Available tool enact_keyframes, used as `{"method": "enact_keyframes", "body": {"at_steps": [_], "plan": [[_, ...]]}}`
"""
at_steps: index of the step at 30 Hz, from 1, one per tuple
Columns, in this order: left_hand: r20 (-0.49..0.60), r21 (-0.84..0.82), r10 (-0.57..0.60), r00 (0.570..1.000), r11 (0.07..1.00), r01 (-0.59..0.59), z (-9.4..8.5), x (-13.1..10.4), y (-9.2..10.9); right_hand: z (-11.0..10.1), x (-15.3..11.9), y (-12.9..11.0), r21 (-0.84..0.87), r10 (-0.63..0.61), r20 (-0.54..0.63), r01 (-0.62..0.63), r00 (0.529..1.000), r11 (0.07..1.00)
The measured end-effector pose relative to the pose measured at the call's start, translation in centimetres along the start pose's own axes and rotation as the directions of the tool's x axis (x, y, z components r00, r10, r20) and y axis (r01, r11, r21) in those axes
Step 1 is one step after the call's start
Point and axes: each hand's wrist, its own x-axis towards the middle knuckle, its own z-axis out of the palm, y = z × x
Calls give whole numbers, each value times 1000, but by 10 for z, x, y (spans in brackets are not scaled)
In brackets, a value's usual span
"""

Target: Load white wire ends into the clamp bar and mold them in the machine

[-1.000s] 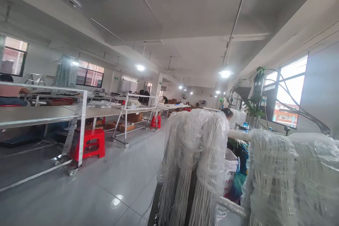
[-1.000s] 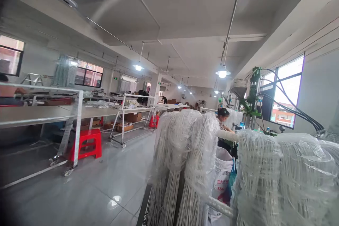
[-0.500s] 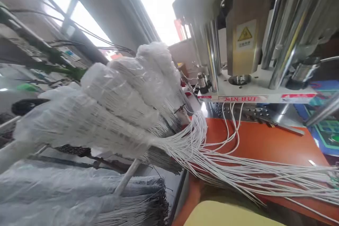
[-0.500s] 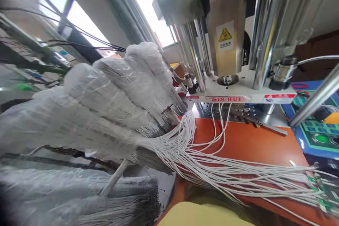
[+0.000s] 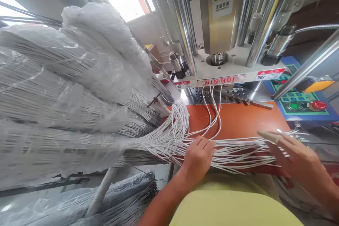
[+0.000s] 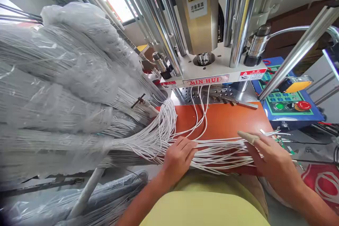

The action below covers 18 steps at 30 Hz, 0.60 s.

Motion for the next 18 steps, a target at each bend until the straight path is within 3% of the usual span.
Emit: {"method": "enact_keyframes", "body": {"at_steps": [3,6,10,14,18], "plan": [[264,185,67,962,975,-119,22,45,2,20,24,-9,57,-209,154,203,966,978],[387,264,76,919,946,-190,29,60,-5,35,27,-11,40,-253,230,251,940,967],[426,333,94,900,909,-252,30,70,-16,42,12,-5,-2,-185,238,191,953,982],[416,413,49,908,880,-237,34,84,-25,34,3,1,-22,-133,163,139,978,990],[420,343,47,906,916,-207,36,86,-27,25,1,1,3,-137,141,138,981,990]]}}
